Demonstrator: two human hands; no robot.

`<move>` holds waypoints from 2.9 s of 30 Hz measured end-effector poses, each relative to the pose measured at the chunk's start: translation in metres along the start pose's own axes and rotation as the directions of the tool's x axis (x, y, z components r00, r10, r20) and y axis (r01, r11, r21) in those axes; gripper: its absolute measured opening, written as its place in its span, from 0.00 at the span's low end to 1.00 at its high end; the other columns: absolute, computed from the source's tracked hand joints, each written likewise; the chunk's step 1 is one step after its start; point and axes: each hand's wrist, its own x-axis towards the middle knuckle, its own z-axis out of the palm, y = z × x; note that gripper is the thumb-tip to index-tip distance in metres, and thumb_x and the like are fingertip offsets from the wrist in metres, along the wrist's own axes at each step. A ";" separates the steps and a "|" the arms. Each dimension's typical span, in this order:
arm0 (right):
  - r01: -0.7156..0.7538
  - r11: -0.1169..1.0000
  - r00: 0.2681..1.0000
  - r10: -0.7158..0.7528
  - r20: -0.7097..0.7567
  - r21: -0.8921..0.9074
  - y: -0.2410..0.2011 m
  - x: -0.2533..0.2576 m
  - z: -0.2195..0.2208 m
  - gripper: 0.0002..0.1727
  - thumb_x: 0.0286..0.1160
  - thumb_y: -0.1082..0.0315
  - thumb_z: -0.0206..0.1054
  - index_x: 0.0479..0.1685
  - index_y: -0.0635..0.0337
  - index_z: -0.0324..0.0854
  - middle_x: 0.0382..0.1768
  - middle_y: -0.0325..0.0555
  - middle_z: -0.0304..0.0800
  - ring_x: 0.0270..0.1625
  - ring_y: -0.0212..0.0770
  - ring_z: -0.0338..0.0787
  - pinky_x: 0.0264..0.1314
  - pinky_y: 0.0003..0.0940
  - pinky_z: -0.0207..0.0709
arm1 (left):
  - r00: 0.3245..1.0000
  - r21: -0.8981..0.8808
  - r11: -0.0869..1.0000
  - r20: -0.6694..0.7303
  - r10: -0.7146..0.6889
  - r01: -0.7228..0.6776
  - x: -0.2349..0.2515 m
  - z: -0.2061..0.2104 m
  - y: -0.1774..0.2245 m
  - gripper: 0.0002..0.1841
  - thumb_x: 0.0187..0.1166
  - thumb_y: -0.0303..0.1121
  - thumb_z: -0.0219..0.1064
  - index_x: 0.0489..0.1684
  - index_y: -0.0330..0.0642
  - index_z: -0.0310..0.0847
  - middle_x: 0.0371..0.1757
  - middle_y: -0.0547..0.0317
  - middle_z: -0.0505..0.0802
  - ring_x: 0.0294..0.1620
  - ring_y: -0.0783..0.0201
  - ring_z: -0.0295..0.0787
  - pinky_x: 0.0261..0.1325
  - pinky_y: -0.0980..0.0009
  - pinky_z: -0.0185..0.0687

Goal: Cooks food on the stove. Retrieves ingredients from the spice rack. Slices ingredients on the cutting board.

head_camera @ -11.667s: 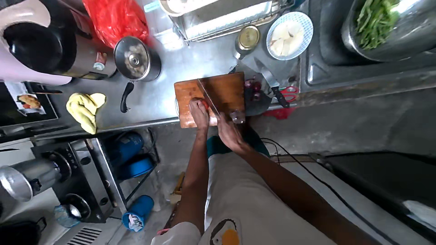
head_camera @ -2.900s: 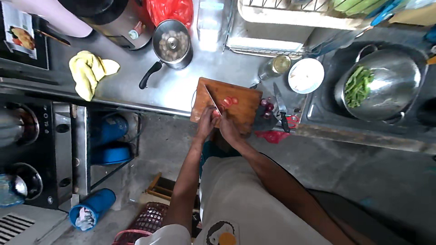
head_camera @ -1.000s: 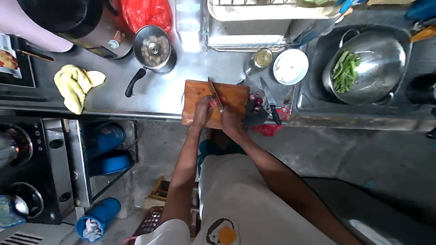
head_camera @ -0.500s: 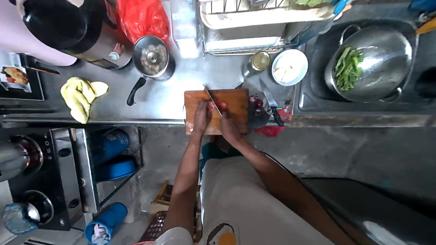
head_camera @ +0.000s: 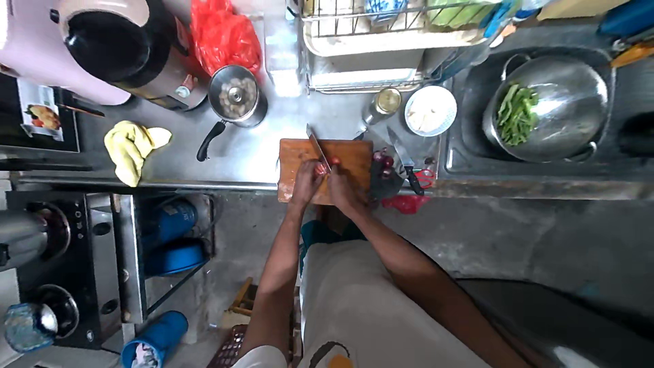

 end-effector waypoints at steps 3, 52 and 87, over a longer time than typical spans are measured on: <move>0.024 0.999 1.000 -0.024 0.003 0.027 0.005 0.000 0.006 0.21 0.91 0.63 0.58 0.76 0.57 0.63 0.43 0.66 0.88 0.40 0.68 0.93 0.37 0.64 0.87 | 1.000 0.030 1.000 -0.005 -0.005 0.005 -0.001 0.006 -0.004 0.19 0.72 0.35 0.76 0.58 0.37 0.85 0.65 0.47 0.89 0.72 0.51 0.83 0.79 0.55 0.77; -0.014 0.997 1.000 0.013 0.014 0.070 0.123 -0.058 -0.073 0.26 0.95 0.52 0.47 0.70 0.66 0.75 0.46 0.64 0.89 0.52 0.61 0.91 0.59 0.60 0.82 | 0.980 0.278 0.950 -0.177 -0.092 0.140 -0.009 -0.009 0.032 0.15 0.88 0.33 0.59 0.65 0.40 0.84 0.74 0.46 0.85 0.79 0.42 0.75 0.81 0.43 0.69; 0.163 0.984 0.987 -0.163 0.016 -0.067 0.067 -0.044 -0.020 0.18 0.94 0.59 0.50 0.66 0.64 0.74 0.40 0.60 0.90 0.47 0.60 0.93 0.53 0.58 0.86 | 0.959 -0.056 0.984 -0.222 -0.175 0.167 -0.072 0.000 0.000 0.21 0.82 0.35 0.71 0.72 0.41 0.80 0.78 0.48 0.81 0.78 0.52 0.78 0.80 0.53 0.77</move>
